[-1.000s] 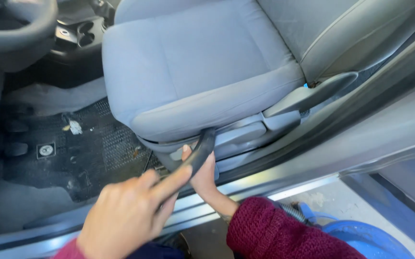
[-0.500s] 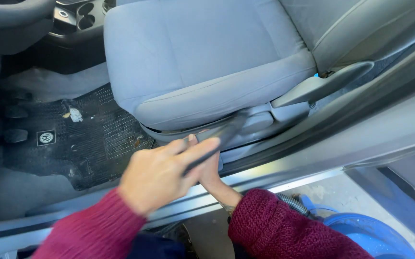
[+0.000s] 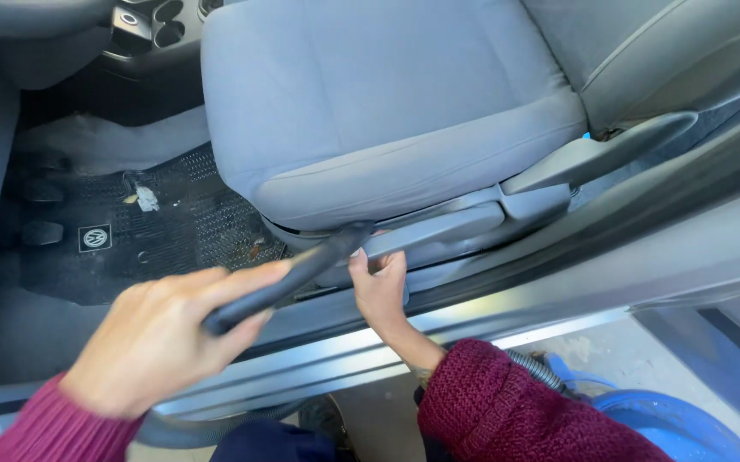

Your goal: Using a vacuum hose to clean the fabric and crevices of a vehicle front seat.

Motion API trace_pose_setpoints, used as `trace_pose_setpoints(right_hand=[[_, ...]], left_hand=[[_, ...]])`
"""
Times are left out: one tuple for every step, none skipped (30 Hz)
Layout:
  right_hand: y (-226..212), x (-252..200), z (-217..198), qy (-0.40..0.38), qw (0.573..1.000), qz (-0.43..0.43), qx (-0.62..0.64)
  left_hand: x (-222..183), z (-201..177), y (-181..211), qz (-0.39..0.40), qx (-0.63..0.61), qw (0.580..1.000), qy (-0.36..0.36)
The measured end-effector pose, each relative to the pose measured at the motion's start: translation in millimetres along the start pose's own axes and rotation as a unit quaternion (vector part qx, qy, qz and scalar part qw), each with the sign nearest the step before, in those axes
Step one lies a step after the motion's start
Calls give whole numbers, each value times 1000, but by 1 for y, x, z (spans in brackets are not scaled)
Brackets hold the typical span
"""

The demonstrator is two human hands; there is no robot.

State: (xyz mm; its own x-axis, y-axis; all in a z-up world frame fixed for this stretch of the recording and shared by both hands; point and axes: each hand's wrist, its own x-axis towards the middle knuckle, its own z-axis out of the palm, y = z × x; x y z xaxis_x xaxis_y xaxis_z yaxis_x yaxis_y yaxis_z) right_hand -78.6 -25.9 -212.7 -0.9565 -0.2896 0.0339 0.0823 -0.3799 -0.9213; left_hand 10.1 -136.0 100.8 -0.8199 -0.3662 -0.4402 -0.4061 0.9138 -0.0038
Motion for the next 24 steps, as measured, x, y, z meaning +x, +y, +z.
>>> trace_pose_setpoints(right_hand=[[5, -1, -4, 1, 1000, 7, -4], [10, -3, -8, 19, 998, 44, -42], [19, 6, -3, 27, 995, 75, -67], [16, -1, 0, 18, 995, 76, -58], [10, 3, -2, 5, 999, 41, -14], [5, 7, -4, -8, 999, 7, 30], [-2, 5, -3, -10, 999, 19, 25], [-8, 4, -4, -24, 999, 20, 39], [-13, 9, 0, -31, 998, 15, 58], [-15, 0, -1, -26, 998, 20, 57], [-16, 3, 2, -19, 998, 16, 59], [-18, 6, 5, -13, 998, 11, 61], [-19, 9, 6, -16, 998, 6, 62], [-19, 13, 8, -24, 997, 1, 73], [-19, 4, 6, -21, 996, 7, 82], [-18, -2, 6, -14, 996, 11, 83], [-17, 2, 6, -9, 997, 7, 79], [-16, 5, 6, -3, 997, 3, 75], [-17, 8, 6, -8, 997, 6, 71], [-18, 10, 6, 2, 998, 17, 59], [-17, 11, 9, 14, 998, 30, 53], [1, 1, 1, 12, 998, 34, 55], [20, 4, -3, 32, 998, -9, 47], [39, 8, -7, 53, 996, -52, 39]], left_hand=[[3, 2, 3, 0, -4, 1000, -7], [6, 4, 7, 96, -61, 991, 66], [10, 3, 9, 178, -108, 966, 151], [4, 6, 4, 167, -102, 968, 155], [5, 7, -2, 158, -93, 972, 145], [7, 10, -8, 149, -85, 976, 136], [-5, 20, -27, 144, -93, 977, 127], [-17, 31, -46, 123, -42, 983, 127], [-24, 37, -67, 111, 18, 985, 130], [-26, 53, -78, 114, 17, 986, 123], [-25, 68, -88, 162, 86, 969, 165], [-24, 82, -99, 208, 155, 944, 204], [-20, 83, -94, 207, 157, 943, 210], [-16, 84, -88, 230, 163, 928, 244], [-17, 86, -83, 258, 168, 914, 266], [-21, 84, -86, 264, 168, 914, 258], [-21, 85, -86, 271, 157, 910, 274], [-22, 85, -88, 277, 145, 905, 290], [-25, 85, -89, 273, 140, 906, 291], [-27, 86, -90, 287, 181, 889, 308], [-31, 82, -93, 302, 228, 869, 320], [-31, 85, -76, 299, 228, 871, 317], [-21, 83, -61, 319, 214, 863, 327], [-11, 81, -47, 339, 199, 855, 337]])
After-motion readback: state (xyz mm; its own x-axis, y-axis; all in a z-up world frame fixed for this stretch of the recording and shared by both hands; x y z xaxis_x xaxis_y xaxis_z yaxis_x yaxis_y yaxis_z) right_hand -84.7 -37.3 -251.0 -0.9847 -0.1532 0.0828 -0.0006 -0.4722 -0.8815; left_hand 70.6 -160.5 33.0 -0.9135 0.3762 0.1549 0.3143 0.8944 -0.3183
